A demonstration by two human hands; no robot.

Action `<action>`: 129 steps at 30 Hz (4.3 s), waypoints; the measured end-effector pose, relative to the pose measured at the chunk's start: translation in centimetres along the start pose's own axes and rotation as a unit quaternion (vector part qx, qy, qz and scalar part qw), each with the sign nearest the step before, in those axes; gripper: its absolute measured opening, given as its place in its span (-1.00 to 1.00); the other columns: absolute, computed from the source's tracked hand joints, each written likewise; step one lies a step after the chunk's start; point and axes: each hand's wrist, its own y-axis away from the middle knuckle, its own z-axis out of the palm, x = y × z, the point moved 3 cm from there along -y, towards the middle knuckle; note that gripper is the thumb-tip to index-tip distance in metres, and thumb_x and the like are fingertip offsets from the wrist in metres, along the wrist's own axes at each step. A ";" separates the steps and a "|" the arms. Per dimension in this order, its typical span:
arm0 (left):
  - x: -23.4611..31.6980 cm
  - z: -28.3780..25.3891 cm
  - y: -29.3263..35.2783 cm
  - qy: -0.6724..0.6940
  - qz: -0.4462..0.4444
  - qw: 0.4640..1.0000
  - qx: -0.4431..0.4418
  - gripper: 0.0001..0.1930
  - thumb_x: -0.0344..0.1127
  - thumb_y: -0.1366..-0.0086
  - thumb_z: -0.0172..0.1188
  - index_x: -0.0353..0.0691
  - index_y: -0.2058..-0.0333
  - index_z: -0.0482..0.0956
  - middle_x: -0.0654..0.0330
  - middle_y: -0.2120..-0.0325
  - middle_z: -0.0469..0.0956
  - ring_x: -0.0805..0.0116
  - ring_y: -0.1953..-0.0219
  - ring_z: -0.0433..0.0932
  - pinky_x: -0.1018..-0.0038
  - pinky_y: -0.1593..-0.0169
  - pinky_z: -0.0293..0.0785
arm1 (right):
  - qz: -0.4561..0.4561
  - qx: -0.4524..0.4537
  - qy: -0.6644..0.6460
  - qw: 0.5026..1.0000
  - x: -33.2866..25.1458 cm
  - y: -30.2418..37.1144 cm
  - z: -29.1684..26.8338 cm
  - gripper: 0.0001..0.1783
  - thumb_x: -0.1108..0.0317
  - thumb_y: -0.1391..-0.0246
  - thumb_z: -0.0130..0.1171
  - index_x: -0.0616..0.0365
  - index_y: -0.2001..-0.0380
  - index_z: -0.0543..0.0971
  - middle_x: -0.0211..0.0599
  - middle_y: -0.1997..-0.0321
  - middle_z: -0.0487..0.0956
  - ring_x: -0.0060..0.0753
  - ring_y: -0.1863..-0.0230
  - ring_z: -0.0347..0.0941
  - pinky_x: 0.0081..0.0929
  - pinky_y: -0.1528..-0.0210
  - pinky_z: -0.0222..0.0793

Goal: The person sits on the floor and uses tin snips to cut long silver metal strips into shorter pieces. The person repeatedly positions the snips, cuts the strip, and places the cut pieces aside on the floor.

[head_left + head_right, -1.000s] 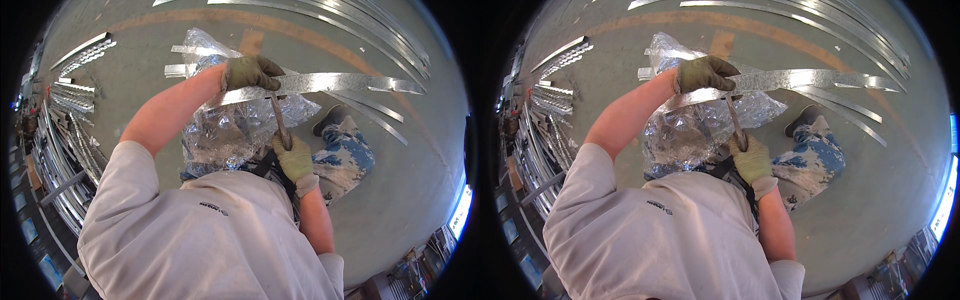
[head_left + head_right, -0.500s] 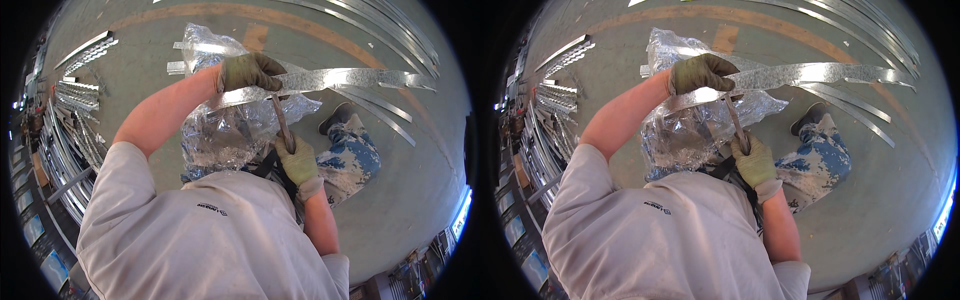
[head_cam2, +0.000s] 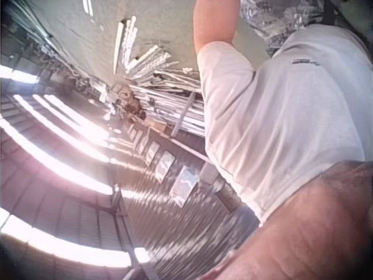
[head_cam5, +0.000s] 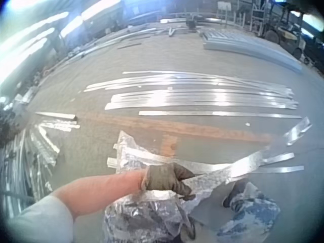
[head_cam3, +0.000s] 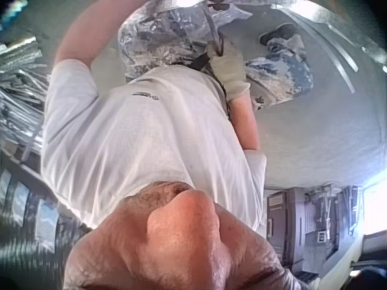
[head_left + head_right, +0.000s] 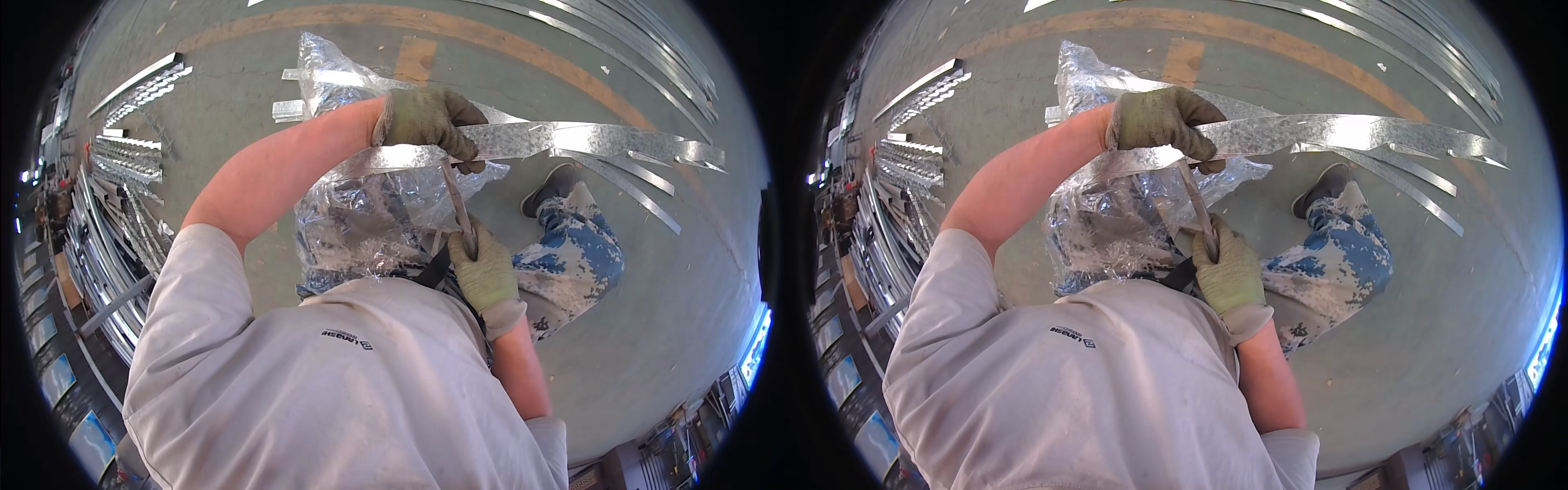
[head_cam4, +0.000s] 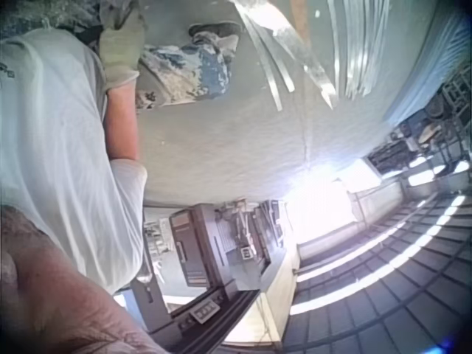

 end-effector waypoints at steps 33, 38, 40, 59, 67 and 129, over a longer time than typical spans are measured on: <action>-0.3 -0.4 0.2 0.102 0.002 0.994 0.045 -0.55 -0.49 -0.42 0.52 -0.43 -0.25 0.74 0.01 0.07 0.87 0.31 0.04 0.85 0.36 -0.09 0.81 | 0.042 -0.128 -0.178 0.975 0.7 -1.6 -1.2 -0.57 0.19 -0.46 0.41 0.24 -0.22 0.73 -0.05 0.07 0.82 -0.22 0.07 0.76 -0.24 -0.05 0.65; -1.2 -1.0 -1.0 0.050 -0.006 0.998 0.035 -0.53 -0.44 -0.40 0.55 -0.43 -0.24 0.75 0.00 0.08 0.87 0.31 0.03 0.85 0.37 -0.09 0.82 | 0.114 -0.268 -0.342 0.893 1.1 -2.8 -1.9 -0.64 0.22 -0.49 0.41 0.19 -0.20 0.76 -0.35 0.09 0.82 -0.53 0.23 0.68 -0.46 0.13 0.60; -1.1 -1.2 -1.2 0.039 -0.036 0.997 0.049 -0.52 -0.43 -0.39 0.57 -0.43 -0.24 0.75 0.00 0.07 0.88 0.31 0.04 0.86 0.37 -0.10 0.82 | 0.124 -0.314 -0.390 0.856 1.9 -3.3 -1.7 -0.64 0.23 -0.50 0.40 0.20 -0.20 0.77 -0.38 0.11 0.81 -0.55 0.28 0.67 -0.51 0.18 0.59; -0.7 -0.9 0.1 -0.121 -0.007 0.991 0.053 -0.37 -0.20 -0.46 0.56 -0.40 -0.38 0.64 0.01 -0.16 0.80 0.28 -0.20 0.75 0.31 -0.36 0.61 | 0.116 -0.319 -0.477 0.811 1.5 -1.5 -0.9 -0.49 0.19 -0.54 0.35 0.35 -0.33 0.64 -0.19 0.15 0.79 -0.36 0.27 0.75 -0.40 0.21 0.68; -2.6 -2.9 5.5 -0.078 0.042 0.995 0.046 -0.37 -0.39 -0.43 0.48 -0.26 -0.45 0.61 0.09 -0.28 0.73 0.28 -0.33 0.65 0.32 -0.45 0.56 | 0.080 -0.293 -0.458 0.835 0.8 -0.3 -0.1 -0.46 0.20 -0.58 0.31 0.37 -0.40 0.59 -0.20 0.03 0.81 -0.39 0.19 0.79 -0.36 0.19 0.73; -4.1 -3.1 3.8 -0.103 0.069 0.976 0.177 -0.28 -0.29 -0.26 0.72 -0.35 -0.35 0.67 0.02 -0.19 0.81 0.25 -0.19 0.77 0.28 -0.31 0.68 | 0.042 0.042 -0.117 0.991 -0.2 -1.3 1.7 -0.62 0.12 -0.47 0.37 0.21 -0.10 0.66 -0.15 0.25 0.70 -0.28 0.24 0.58 -0.19 0.06 0.57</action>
